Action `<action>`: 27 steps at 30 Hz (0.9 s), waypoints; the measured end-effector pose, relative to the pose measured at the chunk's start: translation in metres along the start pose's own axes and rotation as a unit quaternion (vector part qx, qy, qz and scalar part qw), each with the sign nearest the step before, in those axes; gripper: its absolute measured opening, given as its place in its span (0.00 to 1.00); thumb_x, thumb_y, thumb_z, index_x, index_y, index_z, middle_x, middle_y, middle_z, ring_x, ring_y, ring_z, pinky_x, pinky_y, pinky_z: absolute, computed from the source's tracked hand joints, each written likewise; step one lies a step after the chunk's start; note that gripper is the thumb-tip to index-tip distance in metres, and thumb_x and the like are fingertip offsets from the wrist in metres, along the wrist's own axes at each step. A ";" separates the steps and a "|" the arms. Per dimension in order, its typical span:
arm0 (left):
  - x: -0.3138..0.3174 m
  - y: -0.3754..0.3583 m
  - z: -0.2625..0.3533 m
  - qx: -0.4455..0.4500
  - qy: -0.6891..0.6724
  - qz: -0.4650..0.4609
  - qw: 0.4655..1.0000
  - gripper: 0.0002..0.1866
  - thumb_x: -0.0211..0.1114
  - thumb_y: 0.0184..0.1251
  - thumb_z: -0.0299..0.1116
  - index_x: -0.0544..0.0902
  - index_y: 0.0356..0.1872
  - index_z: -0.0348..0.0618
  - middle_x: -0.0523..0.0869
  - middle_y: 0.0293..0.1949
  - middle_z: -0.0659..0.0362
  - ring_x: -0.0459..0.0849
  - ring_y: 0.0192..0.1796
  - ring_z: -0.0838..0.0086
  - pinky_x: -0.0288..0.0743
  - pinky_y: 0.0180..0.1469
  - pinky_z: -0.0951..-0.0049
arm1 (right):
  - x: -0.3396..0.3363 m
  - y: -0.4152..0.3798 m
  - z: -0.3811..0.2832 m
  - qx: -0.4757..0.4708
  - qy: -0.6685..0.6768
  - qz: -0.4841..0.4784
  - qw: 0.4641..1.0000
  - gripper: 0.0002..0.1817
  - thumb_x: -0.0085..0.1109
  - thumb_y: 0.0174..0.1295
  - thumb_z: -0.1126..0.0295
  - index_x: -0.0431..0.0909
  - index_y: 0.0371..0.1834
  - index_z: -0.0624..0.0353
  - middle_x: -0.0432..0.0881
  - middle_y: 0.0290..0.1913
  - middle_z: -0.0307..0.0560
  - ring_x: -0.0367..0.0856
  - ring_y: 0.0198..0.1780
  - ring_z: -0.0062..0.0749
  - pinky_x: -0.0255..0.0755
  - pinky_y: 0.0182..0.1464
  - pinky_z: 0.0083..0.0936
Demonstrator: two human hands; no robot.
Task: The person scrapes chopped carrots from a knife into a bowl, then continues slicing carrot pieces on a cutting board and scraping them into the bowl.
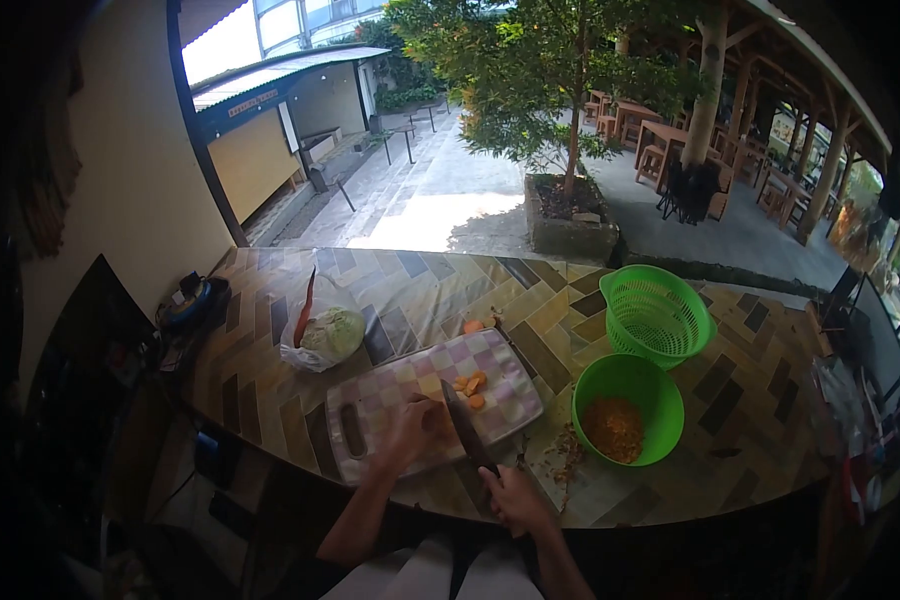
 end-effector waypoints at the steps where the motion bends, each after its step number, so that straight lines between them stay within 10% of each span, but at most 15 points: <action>1: 0.003 -0.001 0.000 -0.019 -0.023 0.004 1.000 0.14 0.63 0.58 0.17 0.85 0.46 0.31 0.85 0.44 0.47 0.86 0.46 0.61 0.79 0.51 0.66 | 0.000 0.002 -0.001 0.002 -0.003 -0.013 1.000 0.20 0.50 0.76 0.53 0.71 0.35 0.61 0.70 0.17 0.37 0.70 0.14 0.20 0.66 0.16 0.21; 16: -0.005 0.006 0.038 -0.004 -0.149 0.049 0.988 0.13 0.68 0.52 0.14 0.88 0.41 0.31 0.90 0.38 0.48 0.91 0.40 0.67 0.85 0.45 0.73 | -0.009 -0.011 -0.008 0.000 0.171 -0.073 0.983 0.20 0.50 0.76 0.51 0.67 0.33 0.55 0.64 0.17 0.31 0.62 0.13 0.15 0.60 0.15 0.18; 27: 0.073 0.048 0.184 0.171 -0.228 -0.060 0.957 0.11 0.70 0.55 0.19 0.88 0.41 0.33 0.90 0.37 0.47 0.91 0.39 0.62 0.84 0.44 0.70 | -0.092 -0.125 -0.026 -0.052 0.140 0.207 0.967 0.17 0.50 0.76 0.57 0.69 0.34 0.58 0.65 0.16 0.32 0.64 0.14 0.14 0.57 0.14 0.20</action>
Point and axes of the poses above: each hand's wrist, its own y-axis towards the middle knuckle, its own x-axis out of the palm, z = x × y, the point moved 2 cm from there along y, towards the middle knuckle
